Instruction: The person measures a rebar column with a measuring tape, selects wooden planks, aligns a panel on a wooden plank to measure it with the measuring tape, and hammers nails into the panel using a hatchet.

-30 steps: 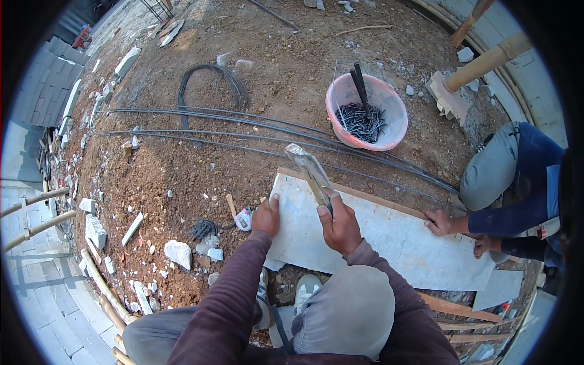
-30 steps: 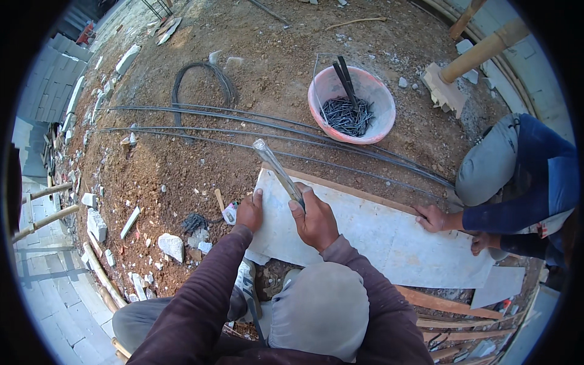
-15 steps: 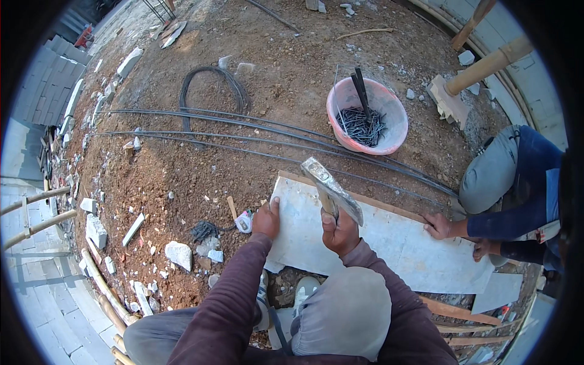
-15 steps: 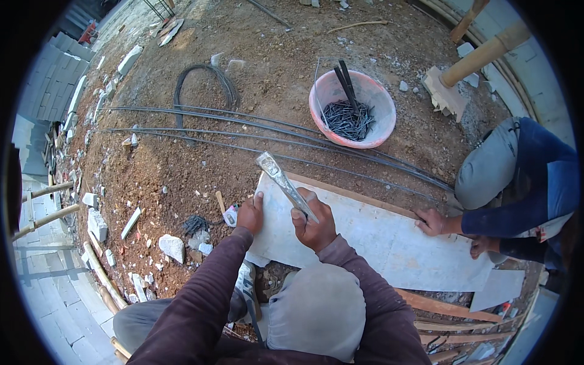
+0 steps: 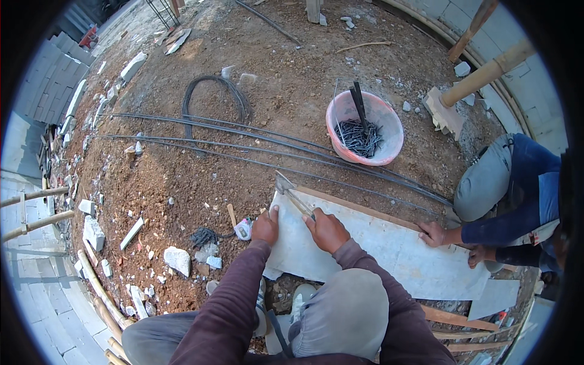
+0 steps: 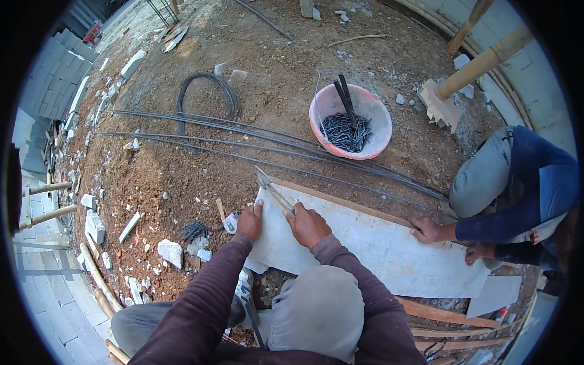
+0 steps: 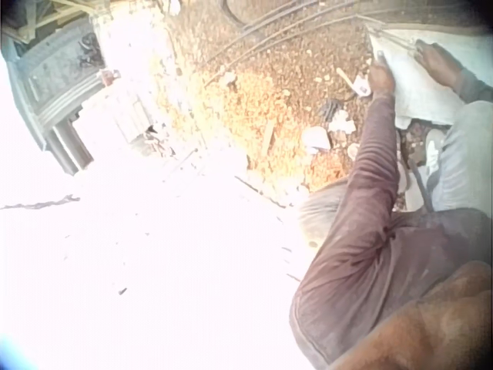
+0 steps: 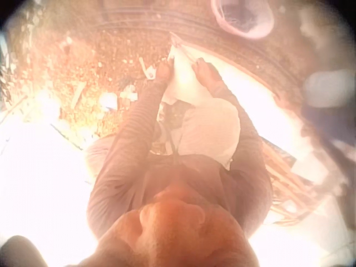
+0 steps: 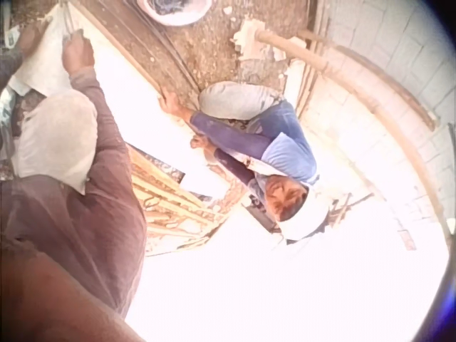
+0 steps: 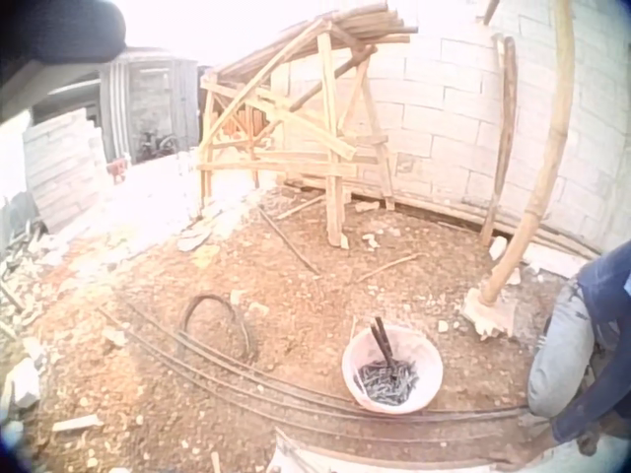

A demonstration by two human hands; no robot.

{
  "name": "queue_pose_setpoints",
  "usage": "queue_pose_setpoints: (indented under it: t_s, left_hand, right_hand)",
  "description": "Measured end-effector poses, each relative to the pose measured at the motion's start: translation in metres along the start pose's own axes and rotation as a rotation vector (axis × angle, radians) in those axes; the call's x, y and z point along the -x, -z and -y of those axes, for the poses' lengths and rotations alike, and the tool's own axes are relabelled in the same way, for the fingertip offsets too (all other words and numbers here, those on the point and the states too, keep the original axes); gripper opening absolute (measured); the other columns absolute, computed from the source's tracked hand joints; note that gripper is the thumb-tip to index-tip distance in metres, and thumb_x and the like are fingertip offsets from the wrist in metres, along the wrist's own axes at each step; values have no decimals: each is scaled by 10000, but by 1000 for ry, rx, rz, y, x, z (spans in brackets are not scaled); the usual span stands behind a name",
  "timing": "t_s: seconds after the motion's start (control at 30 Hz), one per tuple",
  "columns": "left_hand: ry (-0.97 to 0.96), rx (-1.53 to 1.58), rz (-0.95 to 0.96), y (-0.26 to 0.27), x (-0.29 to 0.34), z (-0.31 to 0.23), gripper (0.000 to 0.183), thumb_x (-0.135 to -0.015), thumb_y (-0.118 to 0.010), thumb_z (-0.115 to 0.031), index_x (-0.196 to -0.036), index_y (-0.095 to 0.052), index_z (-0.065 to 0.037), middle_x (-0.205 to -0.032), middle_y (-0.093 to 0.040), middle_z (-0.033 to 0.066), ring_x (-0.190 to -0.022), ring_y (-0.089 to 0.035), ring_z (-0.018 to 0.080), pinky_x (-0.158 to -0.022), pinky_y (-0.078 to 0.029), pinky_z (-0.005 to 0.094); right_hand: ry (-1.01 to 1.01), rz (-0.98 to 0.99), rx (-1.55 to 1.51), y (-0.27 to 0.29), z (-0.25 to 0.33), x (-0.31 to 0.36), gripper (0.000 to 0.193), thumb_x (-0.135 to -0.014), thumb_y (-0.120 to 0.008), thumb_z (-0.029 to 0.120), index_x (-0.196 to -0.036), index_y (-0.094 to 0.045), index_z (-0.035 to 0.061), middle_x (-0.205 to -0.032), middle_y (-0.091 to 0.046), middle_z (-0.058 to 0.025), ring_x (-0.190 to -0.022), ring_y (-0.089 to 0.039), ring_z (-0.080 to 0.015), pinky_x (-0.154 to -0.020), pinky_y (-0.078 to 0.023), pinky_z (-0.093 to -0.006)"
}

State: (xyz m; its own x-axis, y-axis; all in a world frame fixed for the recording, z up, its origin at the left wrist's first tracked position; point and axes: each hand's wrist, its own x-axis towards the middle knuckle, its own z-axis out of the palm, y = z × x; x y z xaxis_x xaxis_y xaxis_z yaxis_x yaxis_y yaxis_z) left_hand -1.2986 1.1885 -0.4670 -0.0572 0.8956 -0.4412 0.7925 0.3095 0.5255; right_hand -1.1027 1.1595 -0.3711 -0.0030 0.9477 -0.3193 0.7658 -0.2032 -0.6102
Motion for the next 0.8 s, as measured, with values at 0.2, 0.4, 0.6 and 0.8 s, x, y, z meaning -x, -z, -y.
queue_pose_setpoints:
  t_s: [0.2, 0.4, 0.6, 0.8]
  left_hand:
    - [22, 34, 66, 10, 10, -30, 670, -943, -341, -553, -1075, -594, 53, -1039, -598, 319, -1015, -560, 470, -896, -415, 512]
    - [24, -1, 11, 7, 10, -15, 653, -942, -351, -551, -1035, -607, 42, -1030, -599, 319, -990, -570, 472, -884, -426, 509]
    - [1, 45, 14, -1, -2, -19, 647, -941, -357, -552, -1010, -604, 41, -1027, -598, 322, -987, -568, 476, -872, -428, 519]
    - [80, 134, 47, 13, 14, -22, 616, -937, -367, -553, -1001, -604, 12, -1014, -607, 312, -989, -568, 475, -867, -431, 527]
  right_hand:
    - [108, -204, -139, 14, -5, 25, 348, -937, -507, 359, -938, -482, 12, -710, -616, -239, -657, -608, -432, -565, -472, -505]
    - [-1, -16, -30, 24, 13, 19, 350, -944, -484, 373, -968, -495, 23, -747, -638, -226, -704, -623, -432, -620, -483, -518]
    - [-127, 148, 145, 29, -13, -7, 386, -949, -465, 382, -991, -495, 0, -786, -629, -259, -772, -615, -444, -674, -477, -526]
    - [296, 178, 278, 98, 65, -26, 368, -947, -479, 352, -991, -510, -12, -774, -593, -273, -741, -571, -456, -632, -431, -533]
